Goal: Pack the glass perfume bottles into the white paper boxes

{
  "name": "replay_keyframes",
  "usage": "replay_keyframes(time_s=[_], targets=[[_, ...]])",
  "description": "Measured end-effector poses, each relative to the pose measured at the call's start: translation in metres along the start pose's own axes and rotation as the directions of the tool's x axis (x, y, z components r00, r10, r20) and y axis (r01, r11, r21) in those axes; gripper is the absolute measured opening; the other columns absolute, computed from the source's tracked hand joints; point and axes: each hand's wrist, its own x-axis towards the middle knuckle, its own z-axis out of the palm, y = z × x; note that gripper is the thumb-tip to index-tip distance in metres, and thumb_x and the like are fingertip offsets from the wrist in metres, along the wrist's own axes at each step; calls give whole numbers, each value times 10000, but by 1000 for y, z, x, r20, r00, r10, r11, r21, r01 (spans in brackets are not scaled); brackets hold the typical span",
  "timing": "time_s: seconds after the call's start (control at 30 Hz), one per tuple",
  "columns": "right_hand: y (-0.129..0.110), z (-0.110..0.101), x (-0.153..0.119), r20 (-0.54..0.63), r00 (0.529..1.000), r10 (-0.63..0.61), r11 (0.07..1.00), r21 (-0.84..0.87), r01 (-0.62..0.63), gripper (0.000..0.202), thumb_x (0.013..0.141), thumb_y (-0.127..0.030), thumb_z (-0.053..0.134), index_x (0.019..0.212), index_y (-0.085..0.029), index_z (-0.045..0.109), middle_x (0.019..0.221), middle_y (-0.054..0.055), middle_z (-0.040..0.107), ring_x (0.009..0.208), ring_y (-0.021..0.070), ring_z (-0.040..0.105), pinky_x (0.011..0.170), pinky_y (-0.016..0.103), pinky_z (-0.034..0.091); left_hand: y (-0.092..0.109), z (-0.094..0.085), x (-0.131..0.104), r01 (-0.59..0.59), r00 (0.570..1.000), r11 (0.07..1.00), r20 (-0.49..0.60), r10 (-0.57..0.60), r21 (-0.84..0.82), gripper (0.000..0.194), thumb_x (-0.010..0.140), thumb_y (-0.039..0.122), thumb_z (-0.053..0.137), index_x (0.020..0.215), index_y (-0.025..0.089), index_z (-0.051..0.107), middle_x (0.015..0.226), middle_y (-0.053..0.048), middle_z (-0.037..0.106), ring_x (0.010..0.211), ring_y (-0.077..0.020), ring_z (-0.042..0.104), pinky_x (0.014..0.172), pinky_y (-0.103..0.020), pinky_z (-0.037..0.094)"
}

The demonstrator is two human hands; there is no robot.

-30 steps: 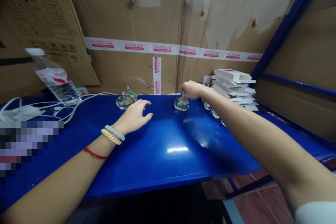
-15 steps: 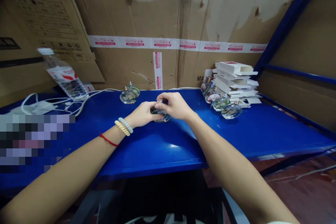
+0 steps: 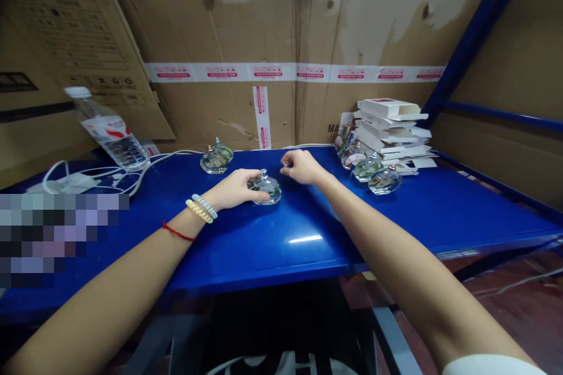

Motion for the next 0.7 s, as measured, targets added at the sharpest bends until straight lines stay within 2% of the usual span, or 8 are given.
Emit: replay_keyframes(time_s=[0.07, 0.13, 0.23, 0.3, 0.4, 0.47, 0.57, 0.7], targets=[[6, 14, -3, 61, 998, -4, 1000, -9, 5, 113, 733, -179, 680, 838, -141, 696, 843, 67, 711, 752, 168, 618, 734, 295, 455, -3, -1, -1, -12, 1000, 1000, 17, 13, -22, 342, 683, 422, 734, 872, 148, 659, 789, -7, 664, 748, -165, 584, 681, -262, 431], [8, 19, -6, 62, 998, 5, 1000, 3, -5, 184, 725, -174, 683, 905, -140, 697, 874, 74, 715, 767, 170, 626, 739, 293, 464, -5, -1, -1, -22, 1000, 999, 21, 23, -42, 357, 686, 429, 734, 896, 148, 665, 792, -4, 668, 756, -165, 585, 688, -264, 432], [-2, 11, -11, -93, 995, 22, 997, 74, -15, 350, 740, -196, 667, 1083, -130, 654, 1012, 90, 703, 818, 157, 618, 738, 271, 467, -7, 1, 0, -15, 1000, 999, 3, 15, -48, 369, 676, 443, 744, 883, 143, 683, 784, -9, 676, 755, -168, 585, 676, -265, 430], [-17, 0, -13, -133, 989, -62, 991, 106, 76, 355, 801, -256, 615, 1132, -131, 629, 966, 66, 701, 747, 126, 588, 687, 244, 444, -6, 1, 1, 2, 1000, 998, -1, -2, -56, 371, 666, 433, 754, 886, 139, 697, 794, -19, 691, 753, -173, 595, 666, -268, 432], [-46, -14, -15, 104, 955, -278, 960, -14, 281, 263, 865, -318, 559, 997, -127, 681, 738, 24, 673, 610, 94, 526, 618, 226, 376, -3, 1, 0, 8, 1000, 995, 22, -6, -95, 349, 660, 376, 760, 917, 145, 713, 837, -28, 722, 779, -185, 630, 693, -277, 451], [-61, -18, -14, 206, 927, -313, 929, -138, 344, 227, 872, -281, 556, 900, -118, 711, 711, 43, 675, 608, 95, 525, 616, 231, 355, -2, 0, 0, 12, 1000, 997, 19, -11, -78, 327, 659, 355, 760, 909, 149, 718, 839, -29, 730, 791, -193, 645, 702, -281, 457], [-71, -17, -11, 260, 914, -313, 894, -244, 376, 199, 859, -220, 565, 867, -120, 738, 726, 62, 697, 612, 102, 541, 621, 239, 356, 0, 0, 0, 24, 1000, 1000, 2, -24, -6, 330, 654, 363, 761, 907, 155, 720, 843, -29, 735, 807, -207, 654, 701, -286, 458], [-70, -21, -8, 280, 902, -328, 882, -251, 399, 133, 823, -180, 616, 808, -123, 735, 675, 40, 684, 577, 90, 527, 607, 241, 365, 3, 0, -1, 17, 1000, 1000, 22, -17, -1, 357, 657, 360, 757, 954, 166, 719, 903, -36, 740, 868, -215, 660, 742, -290, 461]])
